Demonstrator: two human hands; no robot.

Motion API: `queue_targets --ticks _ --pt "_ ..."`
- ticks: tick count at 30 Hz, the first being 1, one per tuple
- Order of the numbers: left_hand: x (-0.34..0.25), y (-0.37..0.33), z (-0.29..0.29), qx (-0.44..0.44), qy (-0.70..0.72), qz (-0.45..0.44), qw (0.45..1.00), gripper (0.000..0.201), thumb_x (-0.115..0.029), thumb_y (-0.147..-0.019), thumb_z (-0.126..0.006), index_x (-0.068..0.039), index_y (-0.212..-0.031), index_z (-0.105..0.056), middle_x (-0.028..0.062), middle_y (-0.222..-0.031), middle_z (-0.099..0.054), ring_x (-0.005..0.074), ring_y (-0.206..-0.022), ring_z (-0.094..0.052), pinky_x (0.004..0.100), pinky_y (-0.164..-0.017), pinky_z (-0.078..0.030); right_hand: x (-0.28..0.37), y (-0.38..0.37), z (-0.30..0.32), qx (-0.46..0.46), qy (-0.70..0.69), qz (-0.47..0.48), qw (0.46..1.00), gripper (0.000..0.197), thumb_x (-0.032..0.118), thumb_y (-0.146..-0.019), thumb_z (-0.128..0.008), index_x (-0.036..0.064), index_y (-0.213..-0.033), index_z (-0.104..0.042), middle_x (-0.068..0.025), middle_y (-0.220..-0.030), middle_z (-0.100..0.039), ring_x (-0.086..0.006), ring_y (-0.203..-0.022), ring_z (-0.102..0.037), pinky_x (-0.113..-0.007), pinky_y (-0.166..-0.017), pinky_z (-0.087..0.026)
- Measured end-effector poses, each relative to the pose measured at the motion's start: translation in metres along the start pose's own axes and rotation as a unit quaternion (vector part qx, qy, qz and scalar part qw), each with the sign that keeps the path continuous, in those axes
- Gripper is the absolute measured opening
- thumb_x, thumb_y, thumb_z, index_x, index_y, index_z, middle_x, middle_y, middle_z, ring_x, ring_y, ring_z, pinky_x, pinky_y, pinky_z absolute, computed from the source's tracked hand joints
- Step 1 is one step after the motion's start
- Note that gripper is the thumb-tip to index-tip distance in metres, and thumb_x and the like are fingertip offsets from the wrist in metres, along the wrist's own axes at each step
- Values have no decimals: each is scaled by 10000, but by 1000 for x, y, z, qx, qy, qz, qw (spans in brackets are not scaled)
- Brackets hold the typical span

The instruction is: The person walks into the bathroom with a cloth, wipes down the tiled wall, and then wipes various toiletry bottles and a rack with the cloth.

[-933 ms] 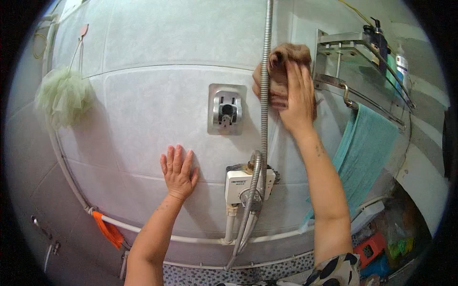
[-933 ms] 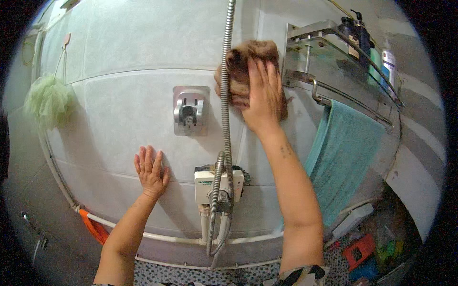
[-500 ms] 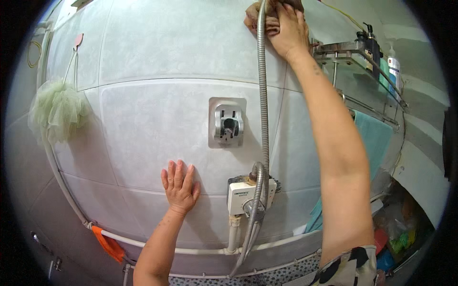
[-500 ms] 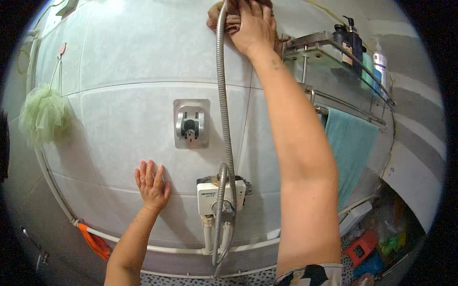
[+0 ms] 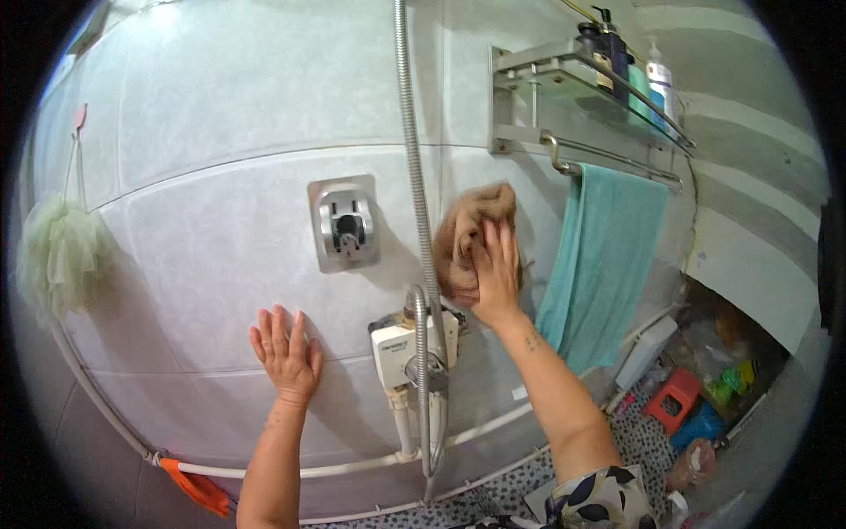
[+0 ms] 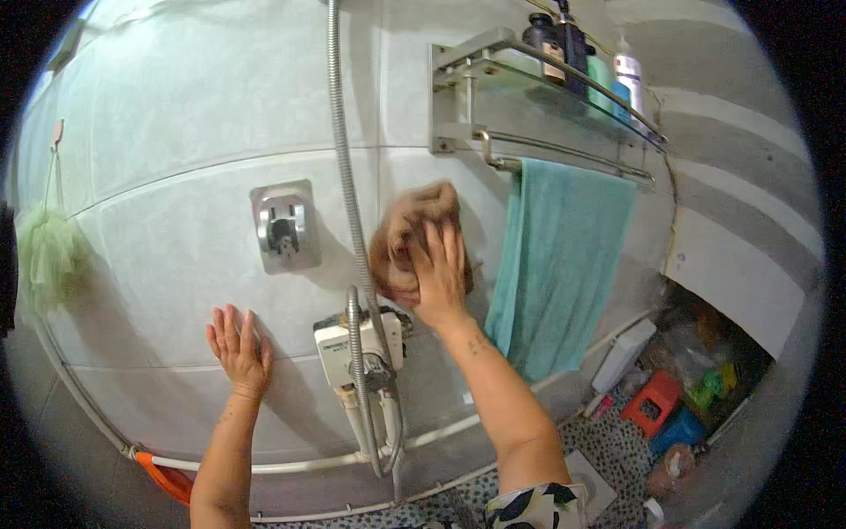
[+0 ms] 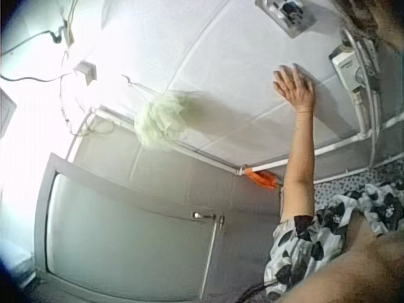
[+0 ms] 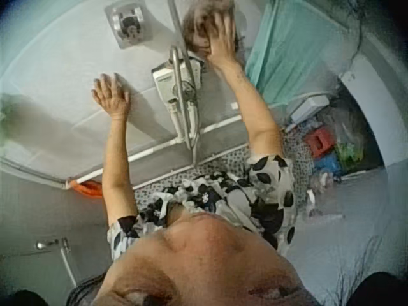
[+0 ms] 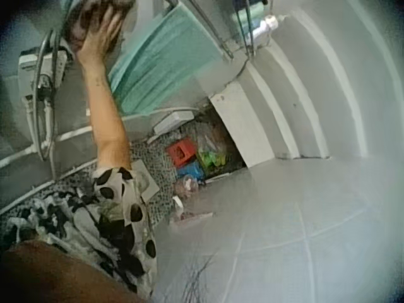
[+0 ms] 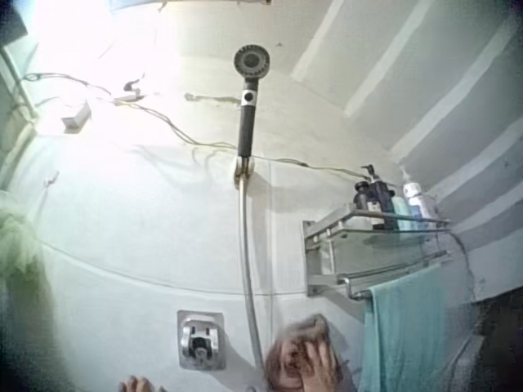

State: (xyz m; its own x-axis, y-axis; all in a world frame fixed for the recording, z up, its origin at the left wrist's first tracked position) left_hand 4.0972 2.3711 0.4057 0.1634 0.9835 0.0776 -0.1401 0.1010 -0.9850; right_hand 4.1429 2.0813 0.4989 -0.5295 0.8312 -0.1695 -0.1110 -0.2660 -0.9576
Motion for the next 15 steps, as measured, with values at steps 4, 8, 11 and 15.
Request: queue_targets --ticks 4,8,11,15 --pt "4 3 2 -1 1 4 1000 497 -215 -793 -512 -127 -1277 -447 137 -1392 -326 333 -1326 -223 479 -1082 -104 -24 100 -30 125 46 -108 985 824 261 -709 -685 -2 -1351 -238 -224 -1421 -148 -420 -1313 -119 -502 -1054 -165" --pt "1 3 0 -9 4 4 1000 483 -215 -801 -501 -128 -1273 -454 136 -1393 -321 327 -1328 -221 476 -1085 -93 -42 221 -49 222 69 -222 947 836 246 -733 -671 -57 -1345 -189 -261 -1414 -115 -424 -1315 -96 -481 -1064 -165" --pt "-1 4 -2 -14 10 1 1000 469 -211 -803 -497 -128 -1263 -466 135 -1391 -325 323 -1327 -225 475 -1086 -92 -62 269 -64 222 -6 -350 910 735 207 -745 -668 -11 -1330 -279 -260 -1396 -186 -440 -1304 -121 -510 -1054 -168" --pt "8 5 10 -14 12 -3 1000 457 -190 -796 -508 -128 -1248 -483 131 -1381 -343 322 -1321 -241 472 -1083 -111 -20 136 -27 84 -20 -160 983 729 194 -715 -673 -12 -1316 -315 -234 -1399 -212 -424 -1310 -133 -505 -1062 -153"
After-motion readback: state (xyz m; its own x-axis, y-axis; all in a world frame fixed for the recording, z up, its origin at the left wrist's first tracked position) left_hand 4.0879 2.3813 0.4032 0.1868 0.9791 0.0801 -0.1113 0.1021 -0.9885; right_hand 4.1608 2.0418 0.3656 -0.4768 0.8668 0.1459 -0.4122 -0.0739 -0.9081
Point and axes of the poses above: each hand's wrist, its own y-axis away from the middle knuckle, its own z-axis out of the back of the hand, x = y × z, the point moved 9 cm from there along -y, towards the middle knuckle
